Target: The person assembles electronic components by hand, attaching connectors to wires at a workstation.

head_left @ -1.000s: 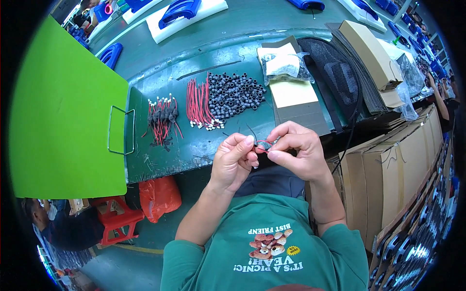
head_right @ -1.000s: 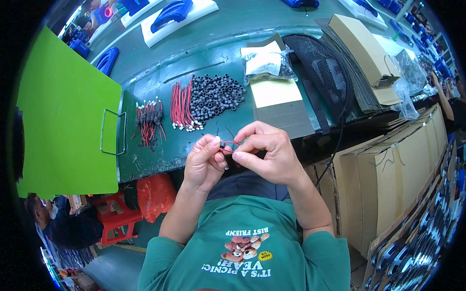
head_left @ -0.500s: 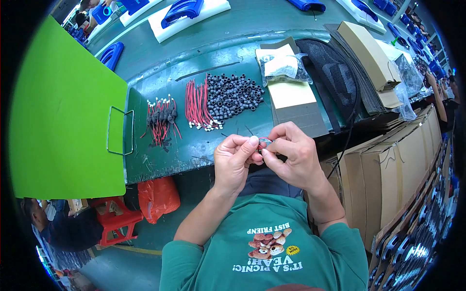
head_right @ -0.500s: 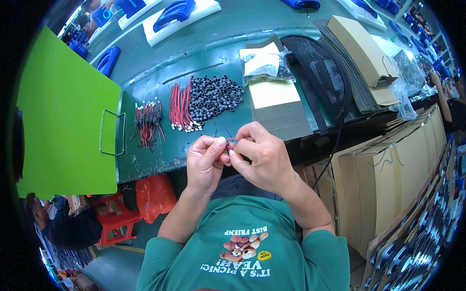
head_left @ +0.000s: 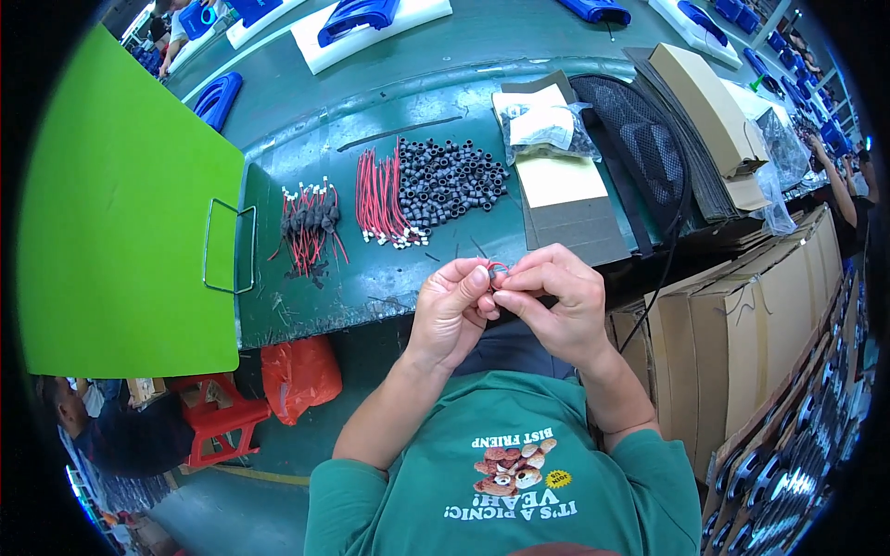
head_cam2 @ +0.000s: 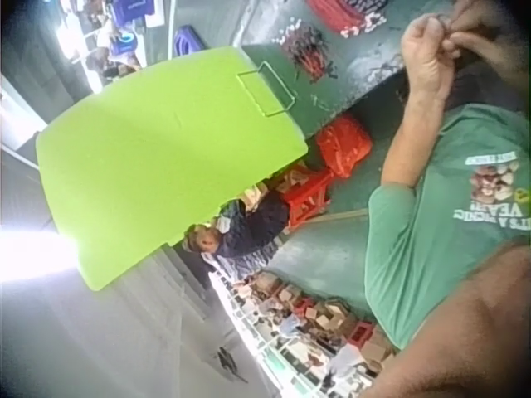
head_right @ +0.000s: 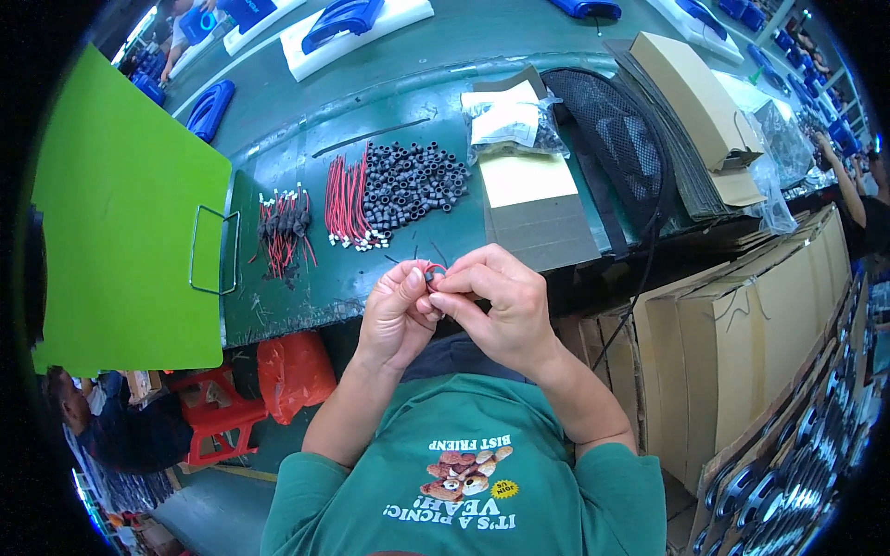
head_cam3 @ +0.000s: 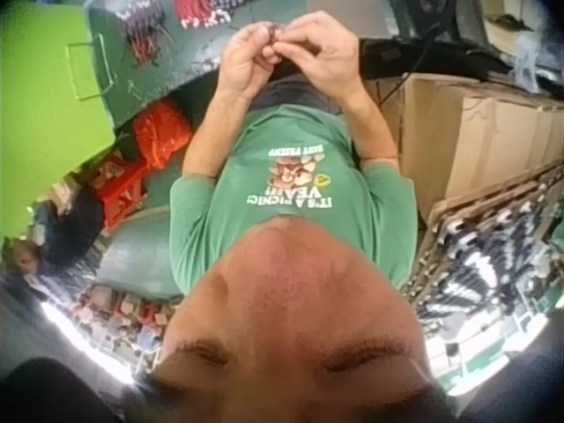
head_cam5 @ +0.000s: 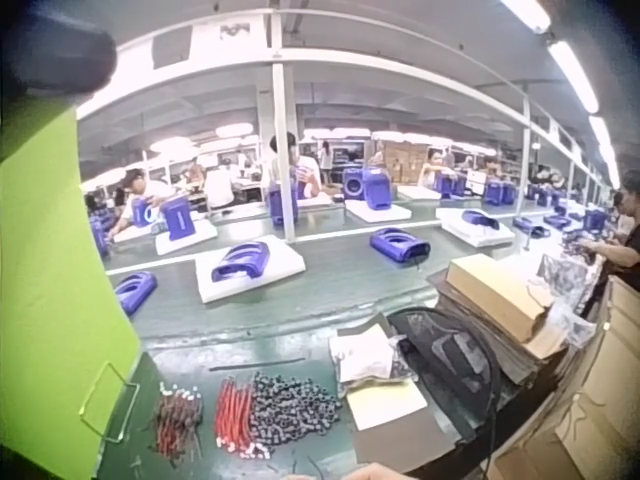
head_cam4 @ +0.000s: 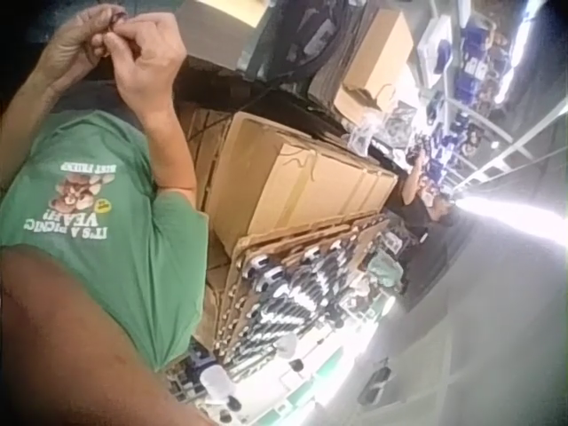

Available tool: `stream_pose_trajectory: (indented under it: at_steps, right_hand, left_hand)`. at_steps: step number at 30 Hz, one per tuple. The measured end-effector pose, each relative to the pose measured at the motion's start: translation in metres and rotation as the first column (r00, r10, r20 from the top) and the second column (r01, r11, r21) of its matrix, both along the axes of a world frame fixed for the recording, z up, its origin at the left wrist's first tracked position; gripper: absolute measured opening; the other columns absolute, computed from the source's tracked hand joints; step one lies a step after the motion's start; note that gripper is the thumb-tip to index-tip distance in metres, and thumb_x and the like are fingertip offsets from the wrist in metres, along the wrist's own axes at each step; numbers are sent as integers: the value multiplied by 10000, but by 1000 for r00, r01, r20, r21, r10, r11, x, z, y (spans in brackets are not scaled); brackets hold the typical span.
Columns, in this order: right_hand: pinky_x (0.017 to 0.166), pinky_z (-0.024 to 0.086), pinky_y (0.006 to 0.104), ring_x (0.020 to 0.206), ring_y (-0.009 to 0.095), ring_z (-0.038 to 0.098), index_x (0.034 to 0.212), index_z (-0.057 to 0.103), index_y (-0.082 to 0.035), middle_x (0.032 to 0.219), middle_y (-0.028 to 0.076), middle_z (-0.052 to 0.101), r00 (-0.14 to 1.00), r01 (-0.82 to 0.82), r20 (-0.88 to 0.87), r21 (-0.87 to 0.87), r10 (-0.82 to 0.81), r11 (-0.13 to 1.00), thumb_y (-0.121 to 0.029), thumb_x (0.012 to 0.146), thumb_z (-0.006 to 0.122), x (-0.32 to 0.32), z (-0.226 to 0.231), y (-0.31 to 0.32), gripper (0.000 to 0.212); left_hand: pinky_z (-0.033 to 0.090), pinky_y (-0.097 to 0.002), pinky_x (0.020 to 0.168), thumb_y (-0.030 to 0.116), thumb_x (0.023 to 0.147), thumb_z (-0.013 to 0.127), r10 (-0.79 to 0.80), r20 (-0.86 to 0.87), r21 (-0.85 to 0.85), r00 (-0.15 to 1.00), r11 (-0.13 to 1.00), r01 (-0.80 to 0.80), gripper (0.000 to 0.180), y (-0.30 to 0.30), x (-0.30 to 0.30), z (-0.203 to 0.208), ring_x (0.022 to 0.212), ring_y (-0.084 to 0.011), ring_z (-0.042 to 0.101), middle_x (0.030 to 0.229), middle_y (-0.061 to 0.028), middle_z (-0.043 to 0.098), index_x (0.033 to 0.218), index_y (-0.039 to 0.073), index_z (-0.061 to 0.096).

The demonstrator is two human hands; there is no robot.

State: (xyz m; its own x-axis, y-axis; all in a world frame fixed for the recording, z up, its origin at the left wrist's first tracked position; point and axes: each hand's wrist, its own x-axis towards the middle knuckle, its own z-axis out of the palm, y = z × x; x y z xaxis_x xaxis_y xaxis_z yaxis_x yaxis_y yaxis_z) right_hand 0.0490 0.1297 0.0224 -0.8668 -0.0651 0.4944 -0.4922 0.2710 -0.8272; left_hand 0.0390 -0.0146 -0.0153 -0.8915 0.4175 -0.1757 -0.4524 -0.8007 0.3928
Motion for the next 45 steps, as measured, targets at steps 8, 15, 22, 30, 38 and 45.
stream_pose_trajectory:
  at_steps: [8,15,22,30,38,45]
  right_hand:
    - [518,453,184,600,75,561,788,629,2,810,71,549,963,-31,252,-249,96,968,-29,709,684,-2,-1,0,102]
    - [492,403,167,598,52,508,800,631,13,793,44,536,856,-294,326,-331,402,896,-72,770,638,-20,-5,8,90]
    - [367,342,151,415,29,424,740,493,-15,642,44,543,828,-99,399,-588,394,803,-132,872,511,-17,1,-3,177]
    - [332,312,159,358,35,378,754,454,-23,536,39,506,684,-239,391,-678,616,695,-126,884,484,-17,7,-1,168]
    - [355,283,149,398,11,375,763,472,-31,542,-1,479,783,-191,424,-533,455,825,-91,869,501,-9,7,12,125]
    - [348,286,148,380,19,362,755,461,-44,528,-1,461,779,-126,373,-695,504,708,-117,882,496,-17,8,16,150]
  left_hand:
    - [511,-228,554,29,796,600,-17,-281,-335,960,939,-82,91,-9,-3,6,601,-121,595,792,-119,634,866,-26,624]
    - [501,-208,561,29,791,606,-290,-303,-559,908,826,77,98,-16,-3,20,600,-103,591,745,-94,627,856,-43,622]
    - [484,-198,524,66,789,618,-374,-254,-551,892,814,185,131,-23,-6,17,573,-92,577,712,-83,622,866,-40,623]
    - [474,-195,456,58,735,656,-564,-163,-467,810,767,440,113,-18,-10,17,496,-109,562,656,-96,607,799,-31,628]
    - [445,-198,511,113,825,574,-713,-583,-803,390,434,-408,143,-14,-10,38,555,-77,543,684,-21,609,848,-11,642]
    - [442,-187,479,105,831,572,-594,-163,-551,787,717,427,177,-16,-12,29,543,-66,547,678,-55,611,942,-24,622]
